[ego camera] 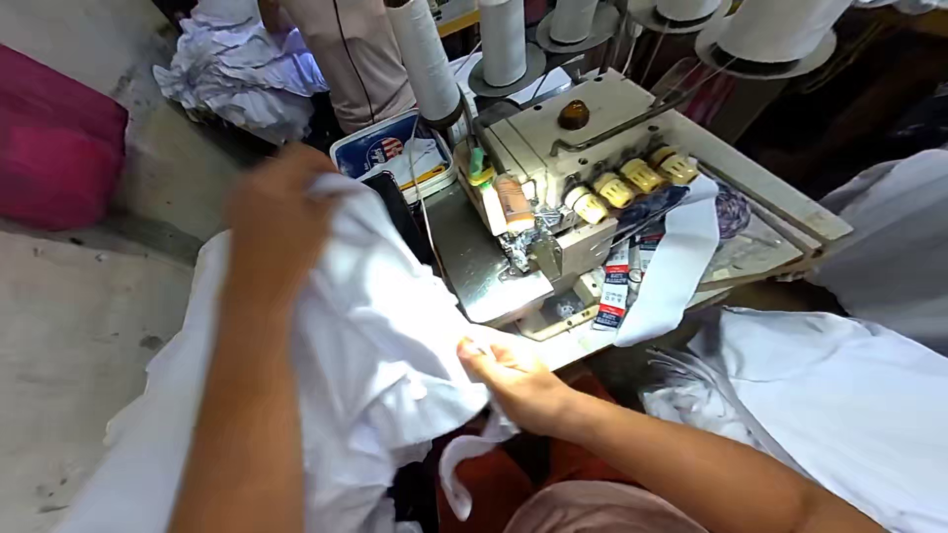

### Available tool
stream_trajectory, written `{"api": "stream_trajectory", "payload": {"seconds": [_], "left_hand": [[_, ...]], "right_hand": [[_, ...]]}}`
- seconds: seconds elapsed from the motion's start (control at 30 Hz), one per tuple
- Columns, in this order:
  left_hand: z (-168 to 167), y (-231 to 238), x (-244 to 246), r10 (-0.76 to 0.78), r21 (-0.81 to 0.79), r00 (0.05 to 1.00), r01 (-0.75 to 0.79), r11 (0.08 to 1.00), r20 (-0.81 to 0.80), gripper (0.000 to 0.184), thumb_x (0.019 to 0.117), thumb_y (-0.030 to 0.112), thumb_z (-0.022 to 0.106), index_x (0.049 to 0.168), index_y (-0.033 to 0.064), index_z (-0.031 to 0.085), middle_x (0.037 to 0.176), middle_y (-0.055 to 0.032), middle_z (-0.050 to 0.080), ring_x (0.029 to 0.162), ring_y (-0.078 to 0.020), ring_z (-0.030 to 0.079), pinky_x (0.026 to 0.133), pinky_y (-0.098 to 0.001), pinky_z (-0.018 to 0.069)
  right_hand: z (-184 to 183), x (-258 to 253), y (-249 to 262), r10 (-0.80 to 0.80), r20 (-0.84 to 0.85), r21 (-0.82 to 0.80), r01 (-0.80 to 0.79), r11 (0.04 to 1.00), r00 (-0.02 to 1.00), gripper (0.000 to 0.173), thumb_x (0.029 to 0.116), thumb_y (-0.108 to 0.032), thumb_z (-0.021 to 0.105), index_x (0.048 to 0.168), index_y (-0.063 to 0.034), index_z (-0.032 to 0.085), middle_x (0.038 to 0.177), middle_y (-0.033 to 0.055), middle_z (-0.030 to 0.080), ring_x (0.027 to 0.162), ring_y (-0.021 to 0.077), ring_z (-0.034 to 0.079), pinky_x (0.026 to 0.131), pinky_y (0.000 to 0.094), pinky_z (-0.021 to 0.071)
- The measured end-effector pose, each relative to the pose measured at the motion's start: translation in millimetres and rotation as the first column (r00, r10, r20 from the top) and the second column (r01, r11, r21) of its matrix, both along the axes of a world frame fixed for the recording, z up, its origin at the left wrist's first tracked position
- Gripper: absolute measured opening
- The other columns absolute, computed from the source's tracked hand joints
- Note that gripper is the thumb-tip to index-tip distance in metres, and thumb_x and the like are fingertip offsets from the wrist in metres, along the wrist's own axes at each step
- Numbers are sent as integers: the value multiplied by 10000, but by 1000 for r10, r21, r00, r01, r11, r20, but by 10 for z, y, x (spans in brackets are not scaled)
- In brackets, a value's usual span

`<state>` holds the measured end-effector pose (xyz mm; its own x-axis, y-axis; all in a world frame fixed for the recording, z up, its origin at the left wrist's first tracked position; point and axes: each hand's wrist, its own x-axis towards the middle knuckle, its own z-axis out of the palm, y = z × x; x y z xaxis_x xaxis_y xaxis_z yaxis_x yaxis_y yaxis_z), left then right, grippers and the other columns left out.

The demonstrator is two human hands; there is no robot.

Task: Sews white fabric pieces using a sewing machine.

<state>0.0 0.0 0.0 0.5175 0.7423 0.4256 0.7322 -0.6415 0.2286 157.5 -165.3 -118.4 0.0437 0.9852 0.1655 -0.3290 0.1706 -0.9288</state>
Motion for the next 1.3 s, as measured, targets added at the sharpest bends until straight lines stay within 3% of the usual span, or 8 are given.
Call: {"api": "stream_trajectory", "payload": {"seconds": [0.23, 0.67, 0.8, 0.9, 1.0, 1.1, 1.17, 1.3], "left_hand": [[-940, 159, 948, 6, -460, 985, -87, 884, -174, 242, 980, 216, 692, 1089, 0, 674, 979, -256, 681, 986, -458, 652, 846, -675, 478], [-1097, 23, 1412, 244, -292, 945, -301, 908, -216, 427, 961, 171, 662, 1305, -73, 592, 1215, -308, 653, 1172, -475, 626, 940, -650, 469], [-1183, -28, 1308, 187, -240, 979, -200, 950, -79, 452, 994, 181, 613, 1386, -31, 545, 1307, -299, 606, 1231, -478, 585, 990, -662, 445], [-1247, -463, 1154, 149, -97, 967, -131, 987, 209, 468, 979, 184, 603, 1377, -56, 549, 1383, -334, 531, 1286, -504, 521, 1043, -654, 418], [-1357, -1352, 1098, 28, -64, 853, 6, 998, 522, 373, 936, 164, 635, 1130, -152, 602, 1077, -265, 651, 1008, -269, 637, 862, -352, 526], [-1756, -2003, 991, -62, -307, 694, 396, 865, 718, 547, 989, 489, 610, 1218, -1, 526, 1069, -43, 623, 905, 22, 594, 733, -157, 499], [-1930, -2190, 1016, -75, -323, 591, 538, 778, 803, 450, 991, 482, 609, 1185, 82, 538, 1072, 39, 590, 916, 82, 572, 747, -119, 503], [-1952, -2231, 1034, -164, -162, 546, 499, 851, 822, 124, 1043, 266, 563, 1022, 153, 610, 1008, 84, 588, 1030, 77, 558, 932, -115, 461]], "right_hand": [[-671, 602, -482, -267, 83, -284, 279, 917, 960, 203, 1078, -88, 432, 1051, -34, 626, 866, -76, 673, 812, -43, 654, 786, 175, 565], [-800, 709, -260, -426, 142, -154, 445, 882, 894, 199, 1054, -39, 446, 988, 18, 625, 822, -70, 629, 787, -79, 609, 773, 125, 521], [-907, 740, -212, -402, 227, -149, 440, 886, 887, 207, 1056, -82, 490, 967, 33, 637, 799, -39, 614, 755, -69, 582, 744, 124, 495], [-937, 794, -332, -433, 294, -54, 467, 883, 852, 294, 1023, -110, 517, 1175, 125, 606, 965, 85, 661, 861, 3, 603, 804, 183, 507], [-966, 807, -525, -516, 257, 183, 483, 856, 817, 422, 1069, -262, 452, 1266, 100, 543, 1058, 24, 638, 847, -62, 561, 754, 133, 482], [-849, 662, -649, -484, 117, 280, 439, 854, 867, 487, 1078, -515, 371, 1331, -133, 538, 1113, -141, 607, 711, -157, 472, 640, 52, 423], [-765, 551, -667, -453, 53, 294, 420, 859, 890, 499, 1064, -558, 343, 1337, -190, 541, 1118, -149, 593, 679, -152, 456, 603, 47, 411], [-639, 382, -666, -469, 10, 304, 444, 843, 883, 481, 1080, -521, 313, 1260, -153, 565, 1049, -148, 580, 695, -160, 438, 637, 42, 391]]}}
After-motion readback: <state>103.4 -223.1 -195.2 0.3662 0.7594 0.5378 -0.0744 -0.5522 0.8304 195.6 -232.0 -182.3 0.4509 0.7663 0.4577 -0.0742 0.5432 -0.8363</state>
